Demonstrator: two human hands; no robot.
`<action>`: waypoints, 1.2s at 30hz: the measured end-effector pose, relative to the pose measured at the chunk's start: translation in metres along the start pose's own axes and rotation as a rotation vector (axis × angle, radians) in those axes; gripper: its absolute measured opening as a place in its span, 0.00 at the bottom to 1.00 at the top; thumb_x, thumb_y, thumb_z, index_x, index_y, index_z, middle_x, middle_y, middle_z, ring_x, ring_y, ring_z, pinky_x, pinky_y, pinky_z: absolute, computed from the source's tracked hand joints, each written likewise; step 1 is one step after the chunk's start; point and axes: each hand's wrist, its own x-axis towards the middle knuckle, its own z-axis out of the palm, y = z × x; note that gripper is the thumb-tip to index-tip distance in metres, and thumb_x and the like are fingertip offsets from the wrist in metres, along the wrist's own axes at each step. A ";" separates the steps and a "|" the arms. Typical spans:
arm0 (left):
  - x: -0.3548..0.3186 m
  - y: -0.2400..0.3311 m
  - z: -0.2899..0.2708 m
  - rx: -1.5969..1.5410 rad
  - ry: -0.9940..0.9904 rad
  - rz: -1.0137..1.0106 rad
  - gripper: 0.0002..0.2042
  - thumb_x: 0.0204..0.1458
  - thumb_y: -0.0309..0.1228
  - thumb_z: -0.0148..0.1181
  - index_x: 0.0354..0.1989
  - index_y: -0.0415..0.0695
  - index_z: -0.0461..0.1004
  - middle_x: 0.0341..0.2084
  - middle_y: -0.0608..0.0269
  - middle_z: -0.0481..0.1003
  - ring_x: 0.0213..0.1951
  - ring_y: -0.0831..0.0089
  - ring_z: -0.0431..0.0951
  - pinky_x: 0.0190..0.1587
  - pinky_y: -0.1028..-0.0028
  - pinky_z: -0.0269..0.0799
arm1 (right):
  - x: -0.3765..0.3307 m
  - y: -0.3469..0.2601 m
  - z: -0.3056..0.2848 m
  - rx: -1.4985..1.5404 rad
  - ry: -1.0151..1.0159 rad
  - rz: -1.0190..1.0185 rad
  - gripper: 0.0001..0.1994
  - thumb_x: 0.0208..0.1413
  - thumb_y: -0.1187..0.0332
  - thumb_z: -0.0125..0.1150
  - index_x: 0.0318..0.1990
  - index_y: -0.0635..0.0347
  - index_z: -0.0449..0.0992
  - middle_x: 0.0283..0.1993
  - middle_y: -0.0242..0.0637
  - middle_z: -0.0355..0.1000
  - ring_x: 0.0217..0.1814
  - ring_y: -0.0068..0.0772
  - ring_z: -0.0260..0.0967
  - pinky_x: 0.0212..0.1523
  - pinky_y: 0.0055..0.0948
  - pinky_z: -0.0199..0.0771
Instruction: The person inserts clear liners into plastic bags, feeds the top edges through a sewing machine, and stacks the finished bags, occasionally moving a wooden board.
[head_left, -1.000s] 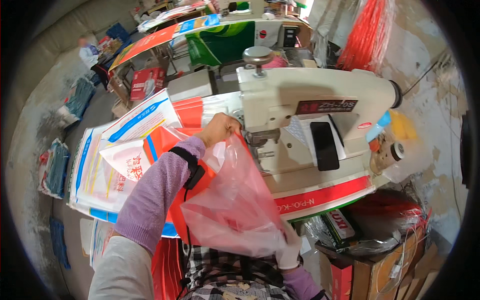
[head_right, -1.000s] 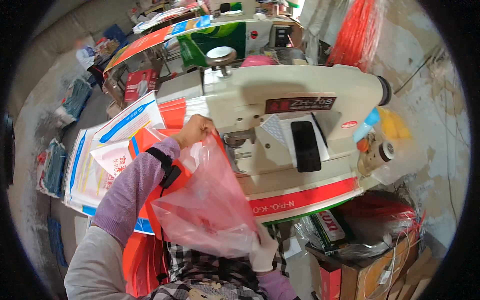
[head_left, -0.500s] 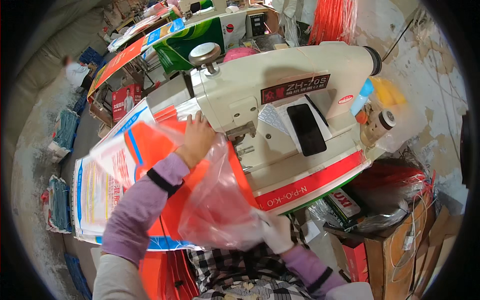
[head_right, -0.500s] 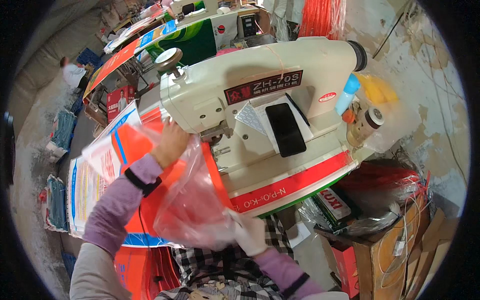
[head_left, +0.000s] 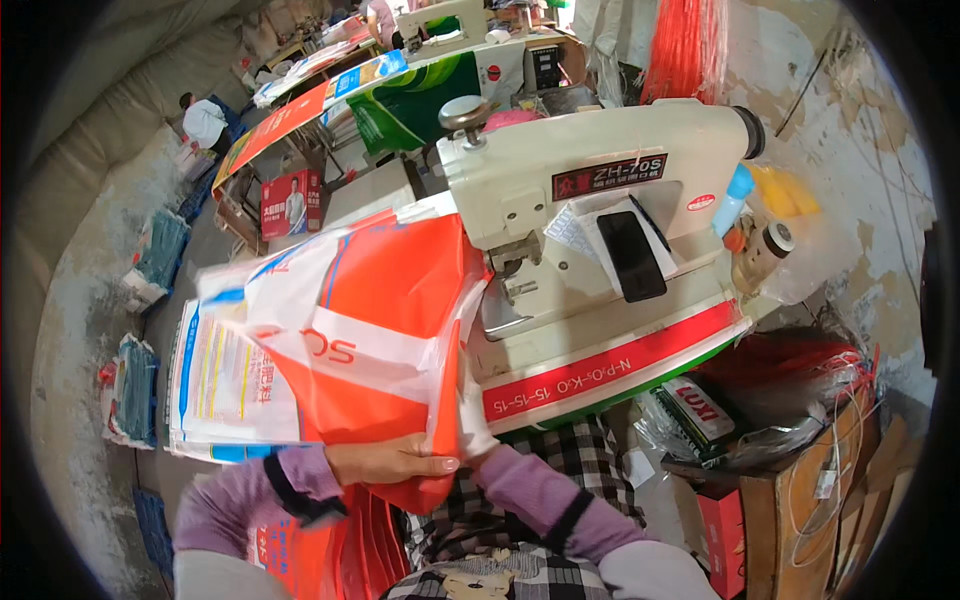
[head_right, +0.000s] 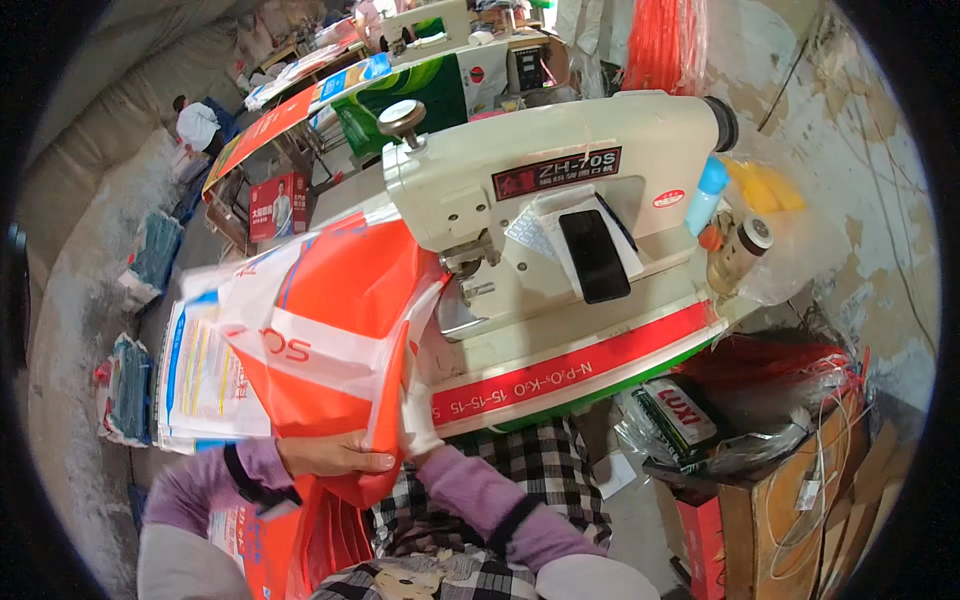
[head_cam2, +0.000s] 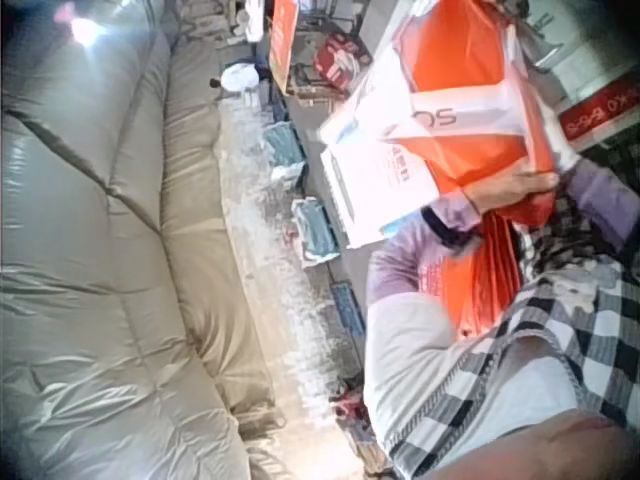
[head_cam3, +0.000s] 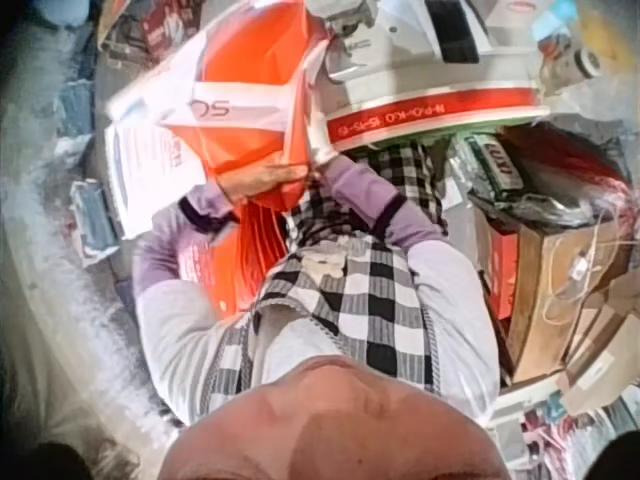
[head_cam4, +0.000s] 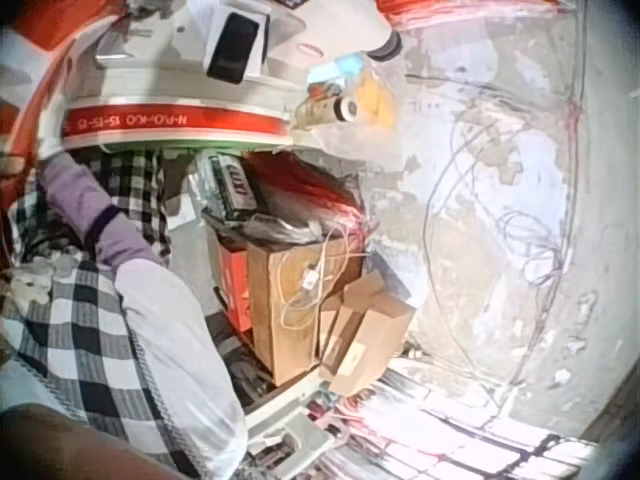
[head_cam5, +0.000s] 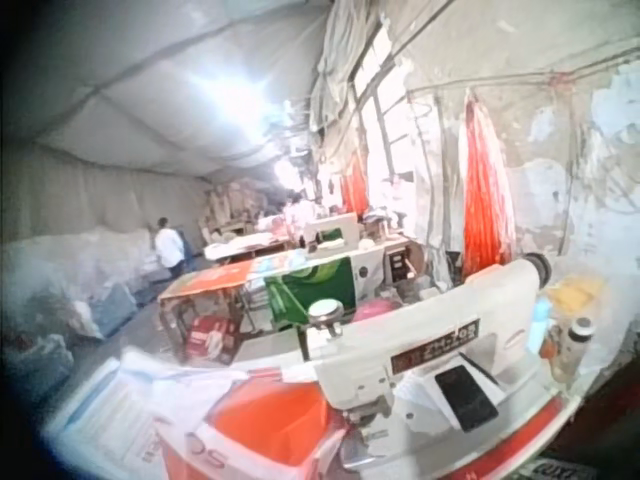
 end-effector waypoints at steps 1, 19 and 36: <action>-0.002 0.008 0.006 -0.290 0.019 -0.115 0.19 0.66 0.43 0.46 0.31 0.40 0.71 0.20 0.71 0.67 0.27 0.81 0.66 0.33 0.71 0.67 | 0.003 -0.019 -0.009 0.005 0.003 -0.006 0.25 0.64 0.65 0.45 0.68 0.61 0.55 0.67 0.40 0.61 0.65 0.33 0.63 0.65 0.35 0.60; 0.027 0.066 0.061 1.269 -0.197 0.134 0.23 0.52 0.49 0.60 0.27 0.37 0.70 0.12 0.55 0.71 0.20 0.50 0.77 0.27 0.58 0.72 | -0.095 -0.131 -0.093 -0.436 -0.184 0.321 0.33 0.52 0.73 0.51 0.67 0.61 0.53 0.32 0.61 0.72 0.34 0.61 0.73 0.33 0.50 0.72; 0.002 0.150 -0.093 1.484 0.072 0.686 0.06 0.49 0.39 0.59 0.29 0.53 0.80 0.12 0.67 0.68 0.20 0.68 0.72 0.31 0.66 0.65 | 0.044 -0.072 -0.098 -1.201 -0.302 0.103 0.31 0.48 0.72 0.53 0.64 0.54 0.63 0.22 0.50 0.72 0.26 0.56 0.72 0.30 0.51 0.71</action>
